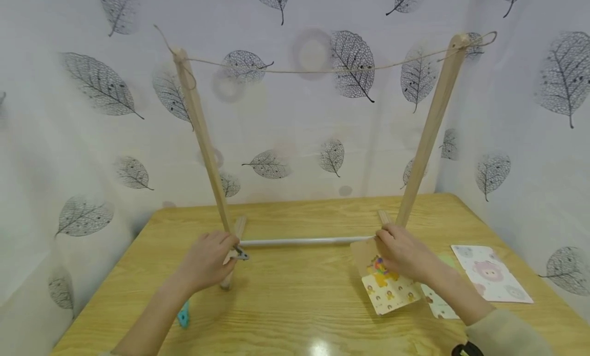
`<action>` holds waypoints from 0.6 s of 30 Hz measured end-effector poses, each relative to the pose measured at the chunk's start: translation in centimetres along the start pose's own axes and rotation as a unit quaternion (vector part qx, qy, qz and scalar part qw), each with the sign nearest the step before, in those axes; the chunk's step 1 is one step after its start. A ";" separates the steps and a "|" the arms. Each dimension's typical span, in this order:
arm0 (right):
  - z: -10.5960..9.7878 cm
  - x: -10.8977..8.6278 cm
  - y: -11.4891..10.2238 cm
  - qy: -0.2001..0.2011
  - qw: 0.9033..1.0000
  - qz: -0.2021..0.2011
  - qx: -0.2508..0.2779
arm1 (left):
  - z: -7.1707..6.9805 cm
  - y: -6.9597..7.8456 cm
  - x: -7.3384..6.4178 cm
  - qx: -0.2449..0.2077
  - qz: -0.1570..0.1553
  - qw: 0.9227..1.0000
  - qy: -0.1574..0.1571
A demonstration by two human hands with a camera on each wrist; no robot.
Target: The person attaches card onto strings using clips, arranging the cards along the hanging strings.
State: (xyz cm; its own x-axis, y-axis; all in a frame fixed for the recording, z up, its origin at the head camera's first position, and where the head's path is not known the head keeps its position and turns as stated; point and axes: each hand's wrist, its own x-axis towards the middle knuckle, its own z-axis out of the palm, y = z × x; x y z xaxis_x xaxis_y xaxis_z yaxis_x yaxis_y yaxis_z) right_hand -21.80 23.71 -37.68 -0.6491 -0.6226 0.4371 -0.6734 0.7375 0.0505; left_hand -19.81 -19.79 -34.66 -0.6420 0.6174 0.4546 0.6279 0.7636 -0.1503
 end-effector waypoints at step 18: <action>0.6 1.9 -0.7 0.092 0.990 -0.078 -0.068 | -1.3 -1.4 1.9 -0.002 0.008 0.992 0.124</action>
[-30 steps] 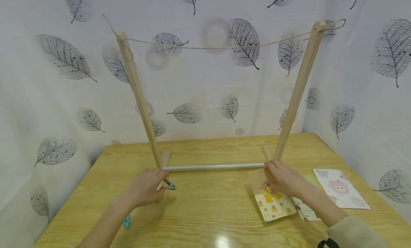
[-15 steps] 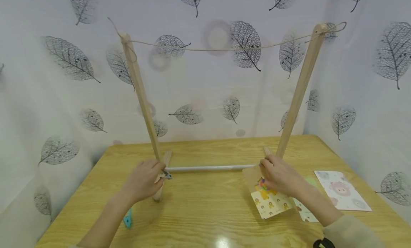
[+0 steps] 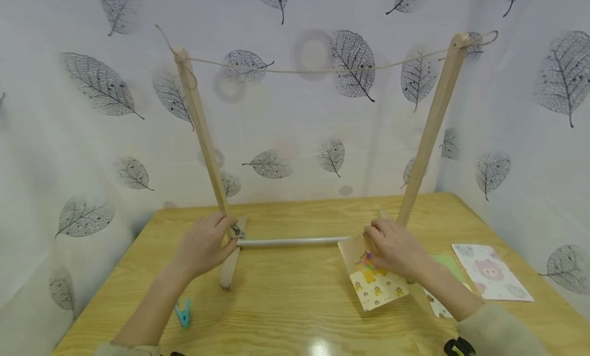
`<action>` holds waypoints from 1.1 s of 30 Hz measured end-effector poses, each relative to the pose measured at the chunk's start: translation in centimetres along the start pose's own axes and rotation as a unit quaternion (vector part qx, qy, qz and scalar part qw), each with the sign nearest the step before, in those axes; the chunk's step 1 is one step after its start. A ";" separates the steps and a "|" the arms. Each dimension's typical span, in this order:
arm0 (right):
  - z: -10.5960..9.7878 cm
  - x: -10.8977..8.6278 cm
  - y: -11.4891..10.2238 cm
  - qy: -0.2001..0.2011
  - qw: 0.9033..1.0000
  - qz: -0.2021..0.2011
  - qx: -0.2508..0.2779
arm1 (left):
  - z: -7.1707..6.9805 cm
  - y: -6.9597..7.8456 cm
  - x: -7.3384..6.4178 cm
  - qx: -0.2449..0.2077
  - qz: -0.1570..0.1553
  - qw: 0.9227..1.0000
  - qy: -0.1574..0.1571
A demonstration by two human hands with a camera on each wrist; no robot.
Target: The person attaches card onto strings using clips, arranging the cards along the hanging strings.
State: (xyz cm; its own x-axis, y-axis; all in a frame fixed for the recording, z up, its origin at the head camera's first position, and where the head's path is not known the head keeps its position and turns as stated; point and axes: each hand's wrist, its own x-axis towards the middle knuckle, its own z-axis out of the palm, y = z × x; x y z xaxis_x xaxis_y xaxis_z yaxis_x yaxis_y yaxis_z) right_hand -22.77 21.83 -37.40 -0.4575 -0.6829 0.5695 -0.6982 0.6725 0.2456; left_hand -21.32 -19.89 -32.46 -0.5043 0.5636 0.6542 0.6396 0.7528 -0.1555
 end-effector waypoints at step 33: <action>-0.3 4.8 -0.4 0.127 0.987 -0.031 -0.095 | -2.4 -1.2 3.9 0.004 -0.018 0.997 0.075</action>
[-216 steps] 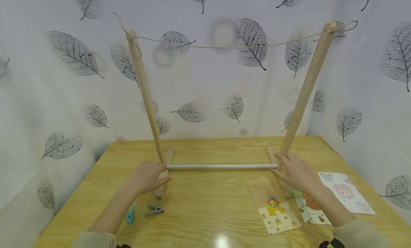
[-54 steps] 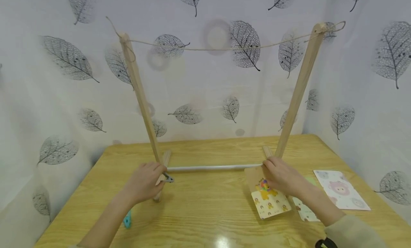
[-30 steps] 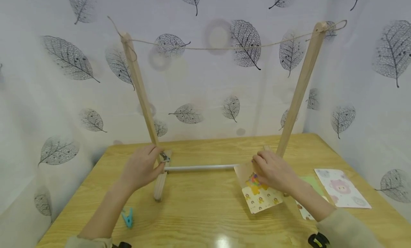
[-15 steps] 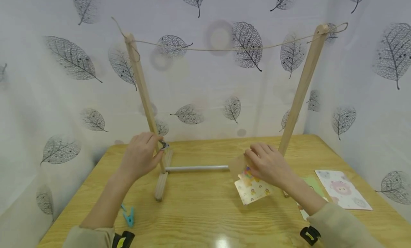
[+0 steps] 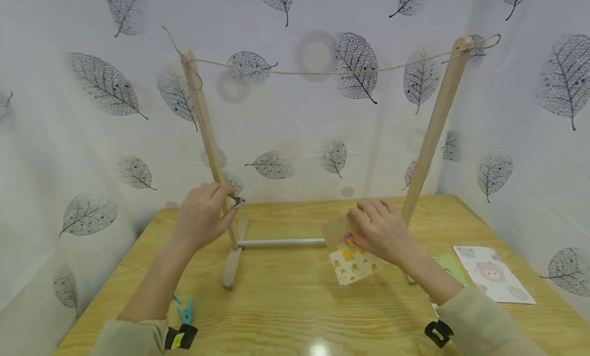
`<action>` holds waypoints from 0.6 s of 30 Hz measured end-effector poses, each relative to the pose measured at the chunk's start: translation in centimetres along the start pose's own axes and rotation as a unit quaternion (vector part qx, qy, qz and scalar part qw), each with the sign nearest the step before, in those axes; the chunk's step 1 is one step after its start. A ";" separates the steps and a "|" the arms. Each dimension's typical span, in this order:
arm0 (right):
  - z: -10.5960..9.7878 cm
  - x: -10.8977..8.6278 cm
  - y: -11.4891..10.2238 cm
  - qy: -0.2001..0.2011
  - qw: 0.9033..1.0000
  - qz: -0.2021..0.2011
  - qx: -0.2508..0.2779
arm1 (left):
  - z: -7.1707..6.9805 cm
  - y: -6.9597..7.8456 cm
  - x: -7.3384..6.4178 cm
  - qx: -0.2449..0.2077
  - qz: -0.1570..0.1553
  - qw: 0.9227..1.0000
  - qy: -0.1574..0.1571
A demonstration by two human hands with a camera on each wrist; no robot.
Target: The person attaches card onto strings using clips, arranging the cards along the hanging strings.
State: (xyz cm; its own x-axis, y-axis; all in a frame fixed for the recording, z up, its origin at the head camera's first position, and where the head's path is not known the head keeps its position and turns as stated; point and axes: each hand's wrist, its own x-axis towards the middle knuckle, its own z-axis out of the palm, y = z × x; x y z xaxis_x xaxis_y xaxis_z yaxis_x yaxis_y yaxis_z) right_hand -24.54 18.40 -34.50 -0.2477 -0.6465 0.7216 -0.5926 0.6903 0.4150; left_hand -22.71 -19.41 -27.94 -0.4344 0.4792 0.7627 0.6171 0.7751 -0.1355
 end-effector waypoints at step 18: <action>-0.1 1.5 -0.1 0.017 0.999 0.019 -0.020 | -0.7 0.3 2.2 0.008 0.026 0.999 0.036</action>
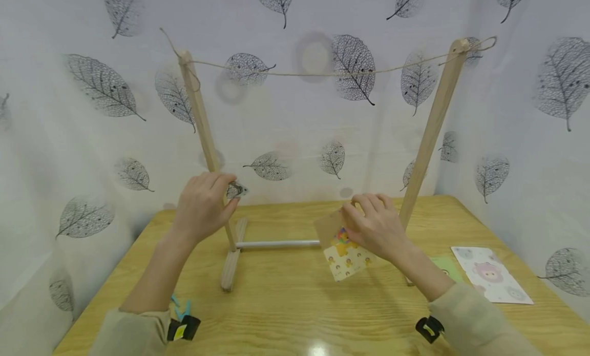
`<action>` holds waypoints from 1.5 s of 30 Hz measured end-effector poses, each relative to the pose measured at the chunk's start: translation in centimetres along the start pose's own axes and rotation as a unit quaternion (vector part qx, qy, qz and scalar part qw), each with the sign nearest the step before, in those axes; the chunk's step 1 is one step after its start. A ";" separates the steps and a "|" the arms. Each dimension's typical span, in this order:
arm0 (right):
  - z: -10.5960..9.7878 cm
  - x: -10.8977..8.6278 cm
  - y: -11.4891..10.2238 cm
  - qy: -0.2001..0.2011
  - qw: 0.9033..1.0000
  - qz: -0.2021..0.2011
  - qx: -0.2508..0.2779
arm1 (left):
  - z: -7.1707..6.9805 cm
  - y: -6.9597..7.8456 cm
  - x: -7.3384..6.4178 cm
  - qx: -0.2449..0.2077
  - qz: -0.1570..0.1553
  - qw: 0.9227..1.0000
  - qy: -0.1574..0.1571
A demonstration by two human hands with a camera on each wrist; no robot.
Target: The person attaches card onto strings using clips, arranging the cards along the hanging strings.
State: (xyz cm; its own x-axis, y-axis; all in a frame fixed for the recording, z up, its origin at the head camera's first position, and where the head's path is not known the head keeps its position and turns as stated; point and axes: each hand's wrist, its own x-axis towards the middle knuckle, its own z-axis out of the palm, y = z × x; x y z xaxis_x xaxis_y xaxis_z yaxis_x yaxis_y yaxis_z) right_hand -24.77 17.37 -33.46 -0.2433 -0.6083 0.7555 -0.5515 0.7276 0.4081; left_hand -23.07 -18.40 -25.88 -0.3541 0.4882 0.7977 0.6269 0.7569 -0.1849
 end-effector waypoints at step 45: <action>0.4 4.5 0.2 0.073 0.997 -0.003 -0.023 | -2.1 -0.6 7.6 0.106 0.043 0.990 0.086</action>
State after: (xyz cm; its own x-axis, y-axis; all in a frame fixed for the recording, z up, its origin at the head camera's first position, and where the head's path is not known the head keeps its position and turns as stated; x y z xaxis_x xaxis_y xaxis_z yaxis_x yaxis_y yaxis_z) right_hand -26.32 14.66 -30.21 -0.1197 -0.5615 0.8188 -0.5149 0.7403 0.4324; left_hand -24.64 -16.03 -18.47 -0.1721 0.4873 0.8561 0.4832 0.7991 -0.3578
